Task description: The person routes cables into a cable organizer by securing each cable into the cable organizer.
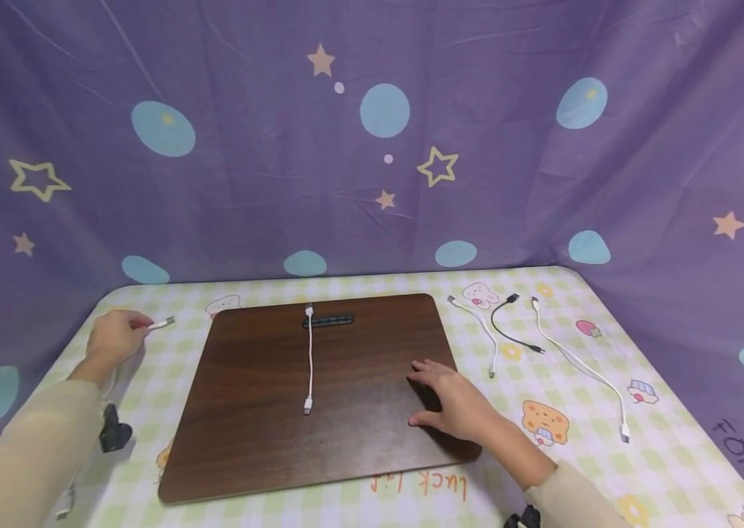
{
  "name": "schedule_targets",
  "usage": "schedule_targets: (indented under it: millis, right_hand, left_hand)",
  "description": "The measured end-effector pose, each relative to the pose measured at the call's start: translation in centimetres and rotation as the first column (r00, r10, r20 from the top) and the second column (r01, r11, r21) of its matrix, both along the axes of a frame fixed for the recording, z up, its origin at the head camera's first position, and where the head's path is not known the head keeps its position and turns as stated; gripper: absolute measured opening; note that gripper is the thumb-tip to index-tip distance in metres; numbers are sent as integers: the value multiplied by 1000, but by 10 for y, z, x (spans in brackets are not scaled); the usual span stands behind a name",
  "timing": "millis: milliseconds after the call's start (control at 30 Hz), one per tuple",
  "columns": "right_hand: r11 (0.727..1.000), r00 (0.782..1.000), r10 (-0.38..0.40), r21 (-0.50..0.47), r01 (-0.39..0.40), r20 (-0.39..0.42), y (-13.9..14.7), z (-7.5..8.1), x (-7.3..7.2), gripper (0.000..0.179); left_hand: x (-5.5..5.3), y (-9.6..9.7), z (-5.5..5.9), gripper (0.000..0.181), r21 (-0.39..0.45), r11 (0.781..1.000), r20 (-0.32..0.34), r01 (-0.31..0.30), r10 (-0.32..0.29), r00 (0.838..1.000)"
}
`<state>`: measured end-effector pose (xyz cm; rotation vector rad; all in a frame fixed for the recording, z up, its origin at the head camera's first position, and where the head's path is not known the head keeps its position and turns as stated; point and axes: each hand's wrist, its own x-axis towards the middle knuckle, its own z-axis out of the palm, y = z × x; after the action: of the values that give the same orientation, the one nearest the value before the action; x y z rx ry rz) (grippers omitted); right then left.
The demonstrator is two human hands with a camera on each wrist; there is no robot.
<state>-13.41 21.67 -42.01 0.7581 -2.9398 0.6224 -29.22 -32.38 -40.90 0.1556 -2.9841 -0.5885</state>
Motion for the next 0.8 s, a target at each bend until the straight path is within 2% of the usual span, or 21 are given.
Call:
schedule_targets:
  millis: [133, 333, 400, 500, 633, 800]
  right_hand:
    - [1000, 1000, 11, 4, -11, -2, 0, 1, 1, 64]
    - [1000, 1000, 15, 7, -15, 5, -1, 2, 1, 64]
    - [1000, 1000, 12, 4, -12, 7, -1, 3, 1, 64]
    - [1000, 1000, 10, 4, -11, 8, -1, 3, 0, 65]
    - [1000, 1000, 4, 9, -4, 20, -1, 4, 0, 65]
    - [1000, 999, -7, 11, 7, 33, -2, 3, 1, 65]
  left_hand:
    - [2, -2, 4, 18, -24, 999, 18, 29, -28, 999]
    - [4, 3, 20, 18, -14, 999, 141, 52, -50, 989]
    - [3, 5, 26, 18, -13, 998, 162, 70, -67, 985]
    - [3, 7, 35, 16, -40, 991, 147, 124, -117, 982]
    - [3, 10, 44, 13, -87, 974, 78, 210, -204, 976]
    - [4, 18, 51, 16, -71, 966, 59, 247, -243, 968]
